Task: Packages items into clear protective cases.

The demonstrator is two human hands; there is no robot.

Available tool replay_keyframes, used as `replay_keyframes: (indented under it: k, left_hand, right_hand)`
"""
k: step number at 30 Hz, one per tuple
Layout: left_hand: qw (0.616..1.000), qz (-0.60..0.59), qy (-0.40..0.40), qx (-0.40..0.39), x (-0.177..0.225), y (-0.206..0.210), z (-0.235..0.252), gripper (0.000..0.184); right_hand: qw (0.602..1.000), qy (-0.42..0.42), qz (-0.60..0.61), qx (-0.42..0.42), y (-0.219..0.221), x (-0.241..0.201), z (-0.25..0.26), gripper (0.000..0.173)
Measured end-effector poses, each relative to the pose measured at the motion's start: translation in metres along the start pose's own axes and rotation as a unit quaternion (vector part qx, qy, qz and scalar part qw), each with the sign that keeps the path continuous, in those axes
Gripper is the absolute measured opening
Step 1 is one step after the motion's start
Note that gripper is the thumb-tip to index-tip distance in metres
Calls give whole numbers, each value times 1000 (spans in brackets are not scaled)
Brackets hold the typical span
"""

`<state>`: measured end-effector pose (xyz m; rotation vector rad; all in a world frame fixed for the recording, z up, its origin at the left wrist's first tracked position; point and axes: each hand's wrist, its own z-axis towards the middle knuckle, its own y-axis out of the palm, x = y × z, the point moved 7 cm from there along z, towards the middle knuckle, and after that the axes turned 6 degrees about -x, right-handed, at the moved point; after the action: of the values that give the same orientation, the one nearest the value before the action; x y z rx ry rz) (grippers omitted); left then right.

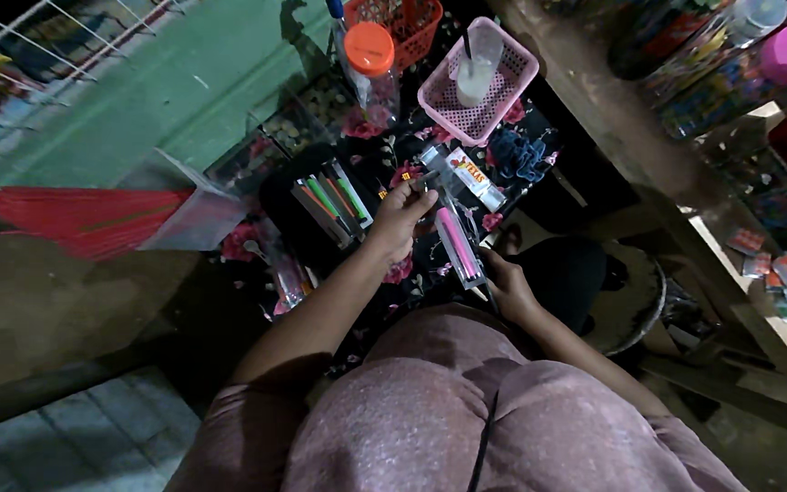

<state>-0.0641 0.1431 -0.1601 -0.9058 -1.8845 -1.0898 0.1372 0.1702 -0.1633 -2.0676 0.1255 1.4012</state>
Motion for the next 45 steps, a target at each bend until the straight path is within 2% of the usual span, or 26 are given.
replay_keyframes:
  k: [7, 22, 25, 29, 31, 33, 36, 41, 43, 45]
  left_hand:
    - [1000, 11, -22, -14, -10, -1, 7, 19]
    - [998, 4, -49, 39, -32, -26, 40, 28]
    - [995, -34, -46, 76, -28, -31, 37, 27]
    - [986, -99, -6, 132, -18, -48, 26, 29]
    - [981, -131, 29, 141, -17, -51, 17, 25]
    - [978, -148, 55, 137, -20, -50, 6, 32]
    - [984, -130, 59, 103, -32, -45, -14, 48]
    - [996, 90, -3, 9, -52, -52, -48, 18]
    - [986, 154, -32, -49, -59, -45, -57, 22]
    - [974, 195, -54, -106, -62, -32, -65, 37]
  right_hand:
    - [998, 37, 13, -38, -2, -1, 24, 48]
    - [995, 74, -25, -65, 1, 18, 59, 39]
    - [990, 114, 55, -58, -1, 33, 62, 40]
    - [957, 113, 266, -13, -1, 41, 53, 35]
    - [951, 81, 299, -3, 2, 36, 48, 39]
    - [950, 71, 303, 25, 5, 30, 42, 43]
    - [941, 77, 321, 79, 6, 26, 39, 50]
    - [942, 43, 313, 108, -14, 30, 54, 56]
    - [954, 27, 283, 92, -20, 18, 60, 55]
    - [964, -3, 256, 67, -20, -1, 63, 56]
